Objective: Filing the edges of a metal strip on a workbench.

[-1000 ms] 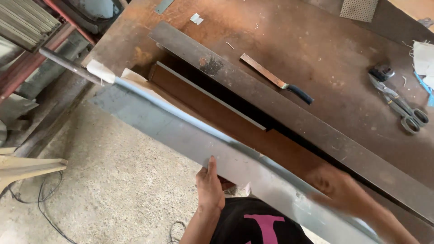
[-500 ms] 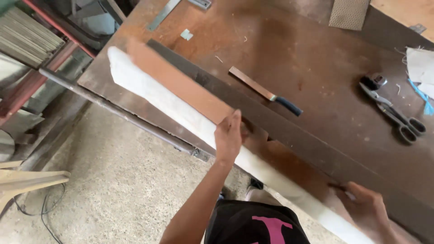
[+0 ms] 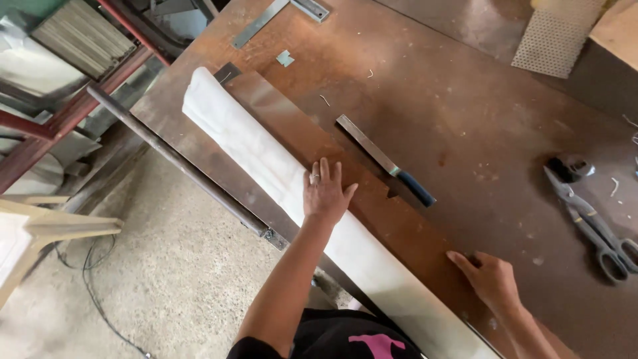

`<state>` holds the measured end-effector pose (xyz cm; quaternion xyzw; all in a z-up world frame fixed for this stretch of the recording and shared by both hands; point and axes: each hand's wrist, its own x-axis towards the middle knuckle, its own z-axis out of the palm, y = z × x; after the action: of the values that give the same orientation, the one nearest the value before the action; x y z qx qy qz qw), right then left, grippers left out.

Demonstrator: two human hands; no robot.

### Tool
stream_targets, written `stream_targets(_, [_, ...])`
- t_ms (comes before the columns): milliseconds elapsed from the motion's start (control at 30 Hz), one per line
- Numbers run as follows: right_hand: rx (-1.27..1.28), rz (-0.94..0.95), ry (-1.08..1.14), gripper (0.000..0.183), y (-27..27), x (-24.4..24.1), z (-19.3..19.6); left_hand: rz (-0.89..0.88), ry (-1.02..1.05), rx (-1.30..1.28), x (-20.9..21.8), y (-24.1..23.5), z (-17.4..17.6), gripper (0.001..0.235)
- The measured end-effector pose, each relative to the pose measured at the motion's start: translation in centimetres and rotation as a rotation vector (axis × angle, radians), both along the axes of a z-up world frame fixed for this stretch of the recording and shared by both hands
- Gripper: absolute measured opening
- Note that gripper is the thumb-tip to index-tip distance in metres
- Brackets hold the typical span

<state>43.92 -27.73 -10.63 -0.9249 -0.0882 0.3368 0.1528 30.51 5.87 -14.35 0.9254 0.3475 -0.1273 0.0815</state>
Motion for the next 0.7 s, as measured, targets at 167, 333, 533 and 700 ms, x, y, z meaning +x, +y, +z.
stream_targets(167, [-0.068, 0.188, -0.234, 0.057, -1.0, -0.2, -1.7, -0.016, 0.061, 0.014, -1.5, 0.8, -1.1, 0.083])
stream_targets(333, [-0.063, -0.128, 0.19, 0.048, -0.3, 1.4, -1.4, 0.982, -0.636, -0.128, -0.5, 4.8, -2.2, 0.092])
stream_targets(533, [0.1, -0.268, 0.192, 0.053, 0.7, 1.7, -0.7, 1.055, -0.571, -0.007, 0.3, 9.7, -6.9, 0.066])
stream_targets(700, [-0.036, -0.271, 0.28, 0.045, 1.0, 2.8, -0.7, 0.814, -0.611, 0.007, 0.8, 7.8, -2.7, 0.067])
